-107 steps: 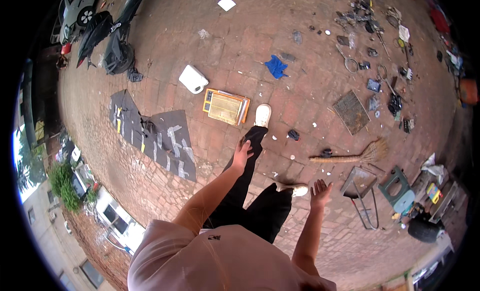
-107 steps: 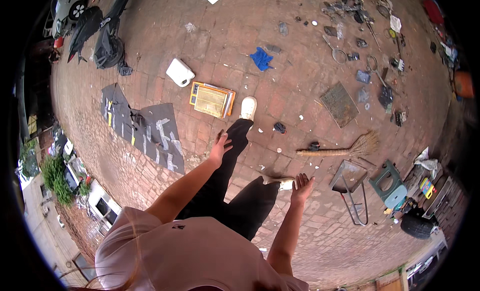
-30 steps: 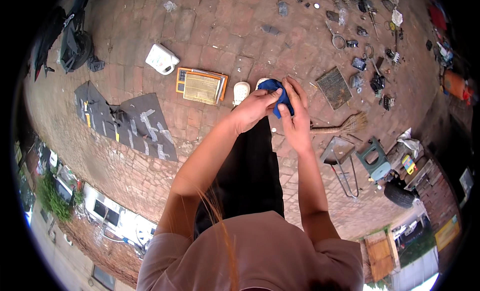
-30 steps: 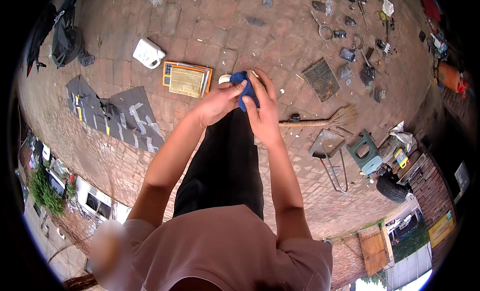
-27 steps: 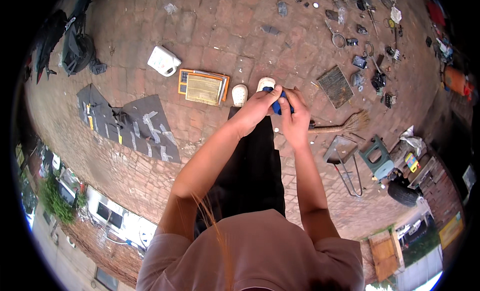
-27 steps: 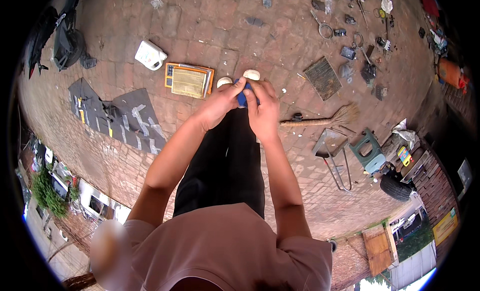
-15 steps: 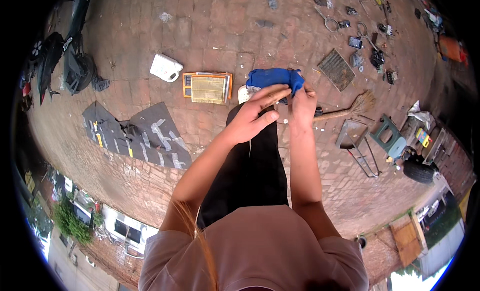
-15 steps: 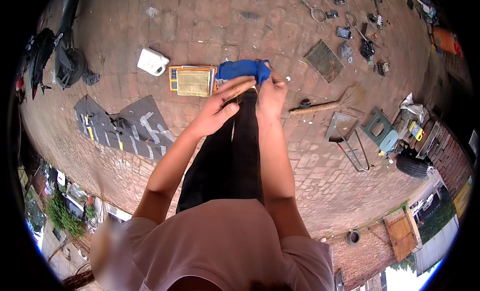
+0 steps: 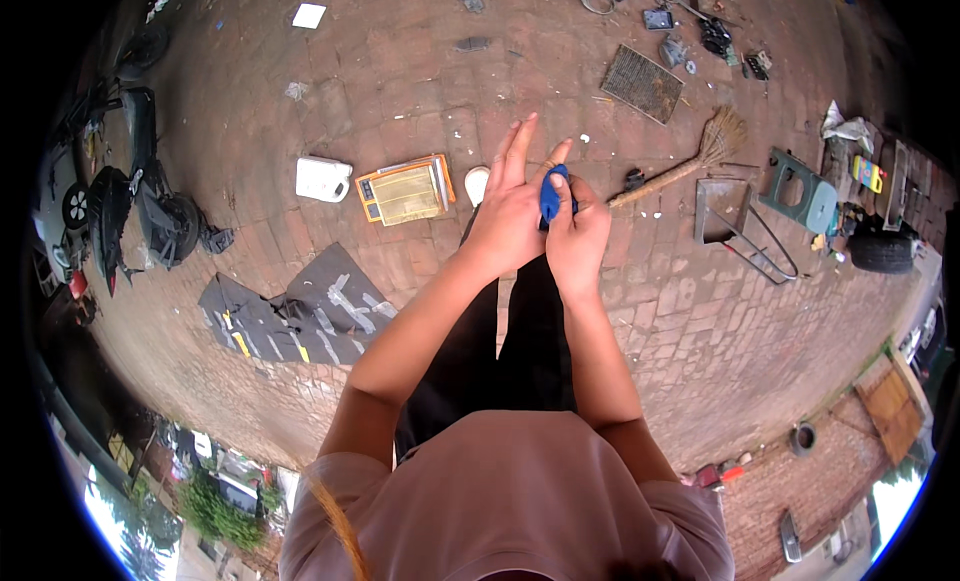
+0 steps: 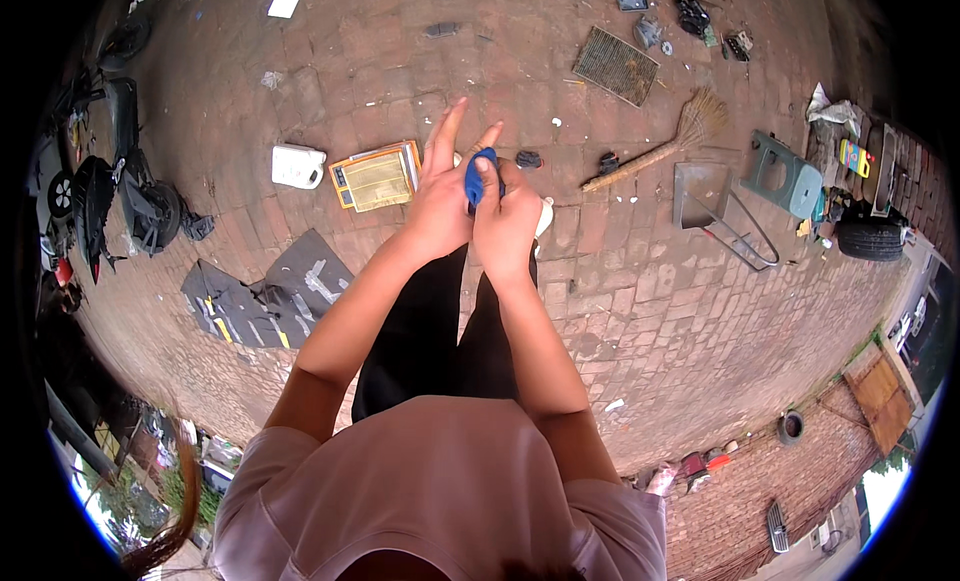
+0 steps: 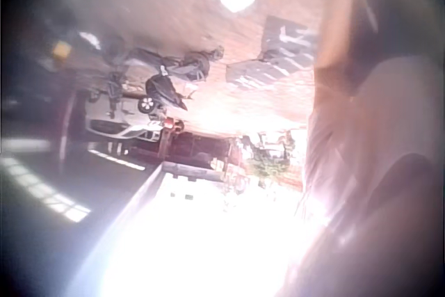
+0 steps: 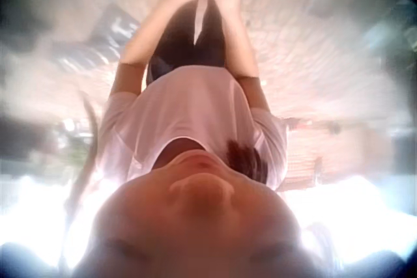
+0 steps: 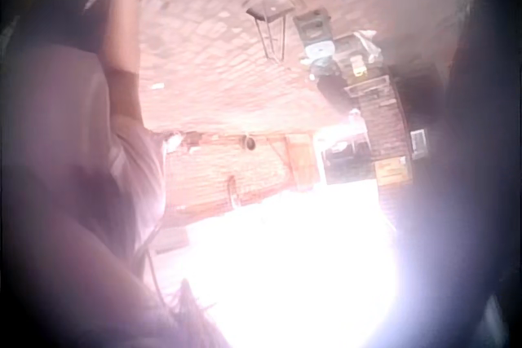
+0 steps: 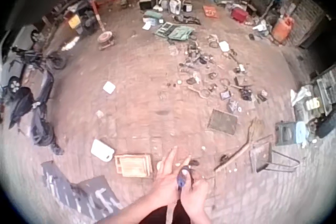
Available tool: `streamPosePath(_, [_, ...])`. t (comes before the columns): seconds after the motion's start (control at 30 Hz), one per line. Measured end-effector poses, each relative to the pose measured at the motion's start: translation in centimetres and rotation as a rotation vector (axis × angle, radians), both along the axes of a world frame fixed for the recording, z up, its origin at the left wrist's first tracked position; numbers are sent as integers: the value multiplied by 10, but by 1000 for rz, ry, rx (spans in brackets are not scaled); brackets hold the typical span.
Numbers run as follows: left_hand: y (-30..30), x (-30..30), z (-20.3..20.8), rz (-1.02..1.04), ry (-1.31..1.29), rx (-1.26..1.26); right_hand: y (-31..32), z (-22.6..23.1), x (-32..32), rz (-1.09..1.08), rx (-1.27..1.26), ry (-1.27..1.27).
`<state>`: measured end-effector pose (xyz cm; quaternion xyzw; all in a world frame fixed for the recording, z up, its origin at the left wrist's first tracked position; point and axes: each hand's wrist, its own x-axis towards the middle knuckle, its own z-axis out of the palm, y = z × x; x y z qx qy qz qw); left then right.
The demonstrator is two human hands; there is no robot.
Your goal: The person moves a tire and rolls it across the workshop floor, then walks around picking up and relocating various items including a bucket, a metal sheet, and a plastic bottle. The person also picks up a blue cloth and a dustpan while navigating the cluttered space.
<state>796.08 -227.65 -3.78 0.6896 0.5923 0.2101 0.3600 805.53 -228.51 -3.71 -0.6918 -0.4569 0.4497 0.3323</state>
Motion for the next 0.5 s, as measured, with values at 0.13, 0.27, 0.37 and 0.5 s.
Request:
streamPosePath(0.13, [-5, 48, -5, -134, -292, -160, -20, -5, 47, -233, -20, 232])
streamPosePath(0.27, [-13, 96, 4, -250, -518, -561, -41, -15, 110, -232, 81, 176])
streamPosePath(0.37, [-30, 141, -5, -304, -882, -767, -59, -8, 163, -168, 145, -9])
streamPosePath(0.5, [-52, 205, -8, -281, -1285, -956, -91, -14, 250, 8, 314, -287])
